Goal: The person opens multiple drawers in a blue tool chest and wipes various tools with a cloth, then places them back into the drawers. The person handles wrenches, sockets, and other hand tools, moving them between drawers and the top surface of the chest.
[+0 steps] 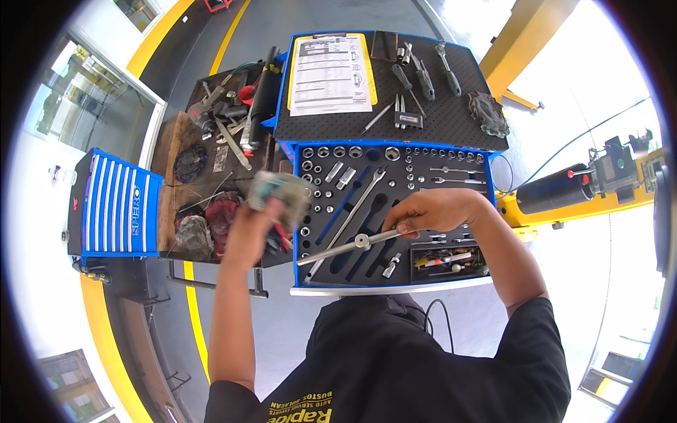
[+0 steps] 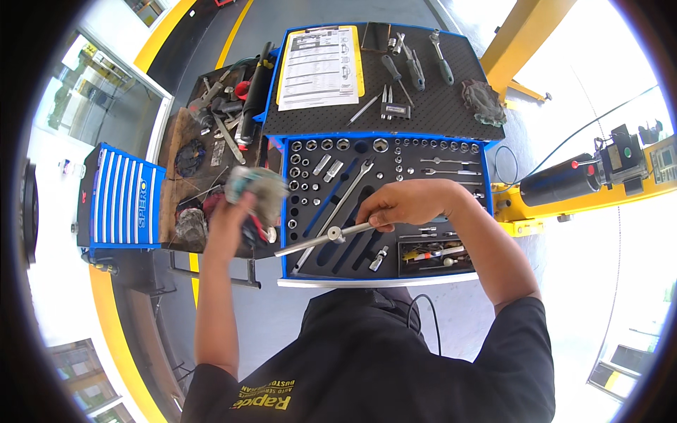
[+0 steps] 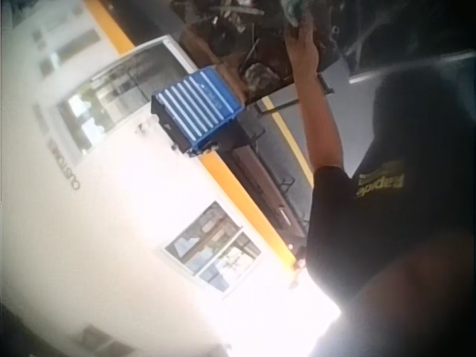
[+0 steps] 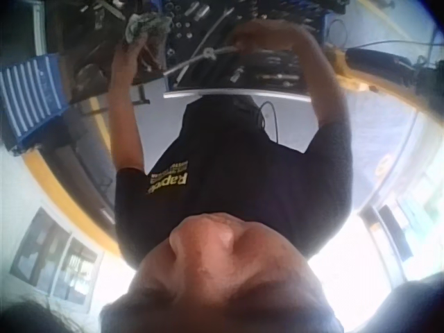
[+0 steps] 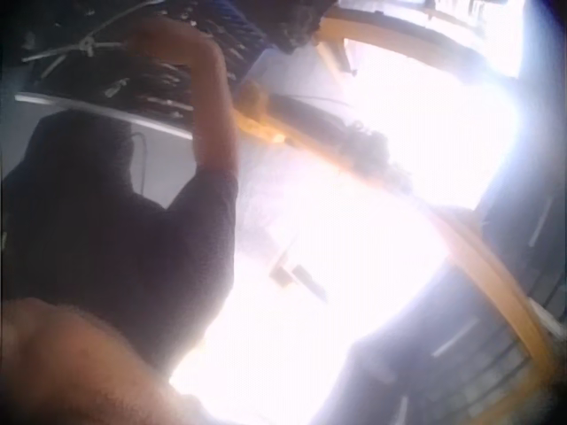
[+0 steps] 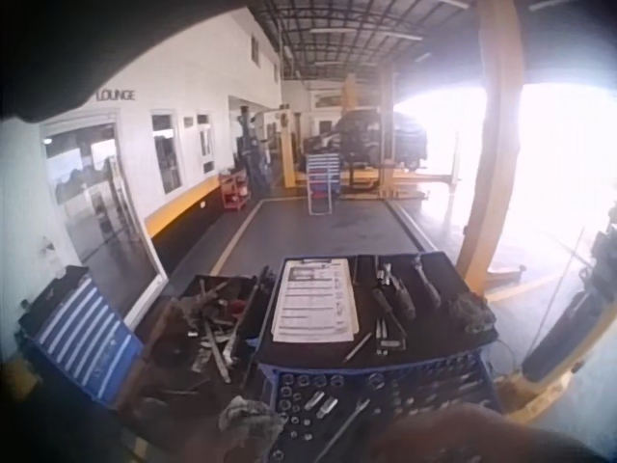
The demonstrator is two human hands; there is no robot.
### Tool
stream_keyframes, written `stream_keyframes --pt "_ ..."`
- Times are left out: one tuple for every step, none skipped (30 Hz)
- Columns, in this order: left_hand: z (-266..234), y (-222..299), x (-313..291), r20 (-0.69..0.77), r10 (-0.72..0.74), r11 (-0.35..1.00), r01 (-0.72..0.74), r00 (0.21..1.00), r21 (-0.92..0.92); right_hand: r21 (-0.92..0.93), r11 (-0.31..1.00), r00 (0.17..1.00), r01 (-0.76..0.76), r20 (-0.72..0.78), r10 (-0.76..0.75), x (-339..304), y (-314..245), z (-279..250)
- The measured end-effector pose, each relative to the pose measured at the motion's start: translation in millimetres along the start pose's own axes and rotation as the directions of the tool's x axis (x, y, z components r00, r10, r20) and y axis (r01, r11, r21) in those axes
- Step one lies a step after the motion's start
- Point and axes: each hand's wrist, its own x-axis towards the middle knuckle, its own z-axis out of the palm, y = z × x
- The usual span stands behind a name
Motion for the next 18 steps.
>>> stream_keyframes --pt "16.3 0.7 -11.2 0.264 -0.123 0.992 0.126 0.957 0.005 -0.019 1.000 1.000 -0.020 -0.002 0.020 5.3 -7.3 0.6" --pt "34.4 -2.5 -27.1 0.368 0.100 0.917 -0.229 0.924 0.326 -0.010 1.000 1.000 -0.006 0.012 0.006 10.7 -12.9 0.1" --pt "54.2 -6.9 -30.5 0.452 0.111 0.811 -0.344 0.885 0.473 0.009 1.000 1.000 -0.002 0.031 0.002 15.8 -16.5 -0.5" --pt "61.6 -12.2 -35.9 0.472 -0.056 0.762 -0.268 0.880 0.590 0.020 1.000 0.999 -0.008 0.042 0.008 20.3 -17.3 -1.2" --pt "59.5 -18.6 -37.5 0.449 -0.144 0.730 -0.211 0.882 0.650 0.002 1.000 0.997 -0.025 0.069 0.025 24.4 -16.0 -3.1" --pt "55.6 -26.8 -38.1 0.445 -0.208 0.708 -0.179 0.871 0.683 -0.009 0.999 0.995 -0.041 0.096 0.042 29.6 -11.7 -5.4" --pt "50.7 -35.8 -37.2 0.439 -0.268 0.676 -0.157 0.857 0.720 -0.015 0.997 0.989 -0.069 0.127 0.071 33.1 -5.3 -8.3" --pt "41.4 -45.2 -41.2 0.409 -0.240 0.736 -0.110 0.880 0.668 -0.017 0.996 0.994 -0.084 0.069 0.085 35.0 3.8 -12.0" --pt "36.3 -55.5 -40.5 0.374 -0.206 0.776 -0.082 0.904 0.625 -0.021 0.994 0.993 -0.111 0.031 0.111 37.9 14.2 -18.1" --pt "32.4 -65.8 -40.6 0.322 -0.205 0.807 -0.027 0.924 0.590 -0.016 0.995 0.995 -0.098 0.003 0.098 41.9 25.5 -25.1" --pt "32.3 -75.3 -36.8 0.273 -0.218 0.828 0.030 0.937 0.560 -0.008 0.990 0.989 -0.144 -0.048 0.143 49.0 37.2 -31.8" --pt "33.0 -84.0 -33.2 0.237 -0.109 0.806 -0.054 0.965 0.589 0.010 0.989 0.985 -0.146 -0.092 0.147 59.5 48.8 -36.8" --pt "37.4 -92.1 -26.5 0.168 -0.041 0.768 -0.076 0.985 0.636 0.025 0.989 0.980 -0.145 -0.137 0.147 71.4 59.9 -43.2" --pt "44.0 -99.0 -17.5 0.111 0.033 0.735 -0.099 0.993 0.670 -0.060 0.982 0.973 -0.180 -0.156 0.169 83.0 70.1 -51.4" --pt "50.1 -105.2 -10.0 0.057 0.104 0.700 -0.113 0.993 0.706 -0.088 0.983 0.974 -0.162 -0.172 0.146 93.3 80.1 -57.9" --pt "54.5 -109.9 -0.3 0.067 0.091 0.672 -0.111 0.994 0.732 -0.122 0.977 0.970 -0.173 -0.193 0.148 103.0 88.7 -64.6" --pt "59.2 -114.2 3.6 0.070 0.104 0.651 -0.121 0.992 0.749 -0.159 0.967 0.962 -0.201 -0.216 0.165 111.6 96.6 -69.6" --pt "63.8 -117.7 7.0 0.061 0.121 0.627 -0.124 0.991 0.769 -0.150 0.960 0.956 -0.236 -0.212 0.202 119.6 103.1 -75.5"
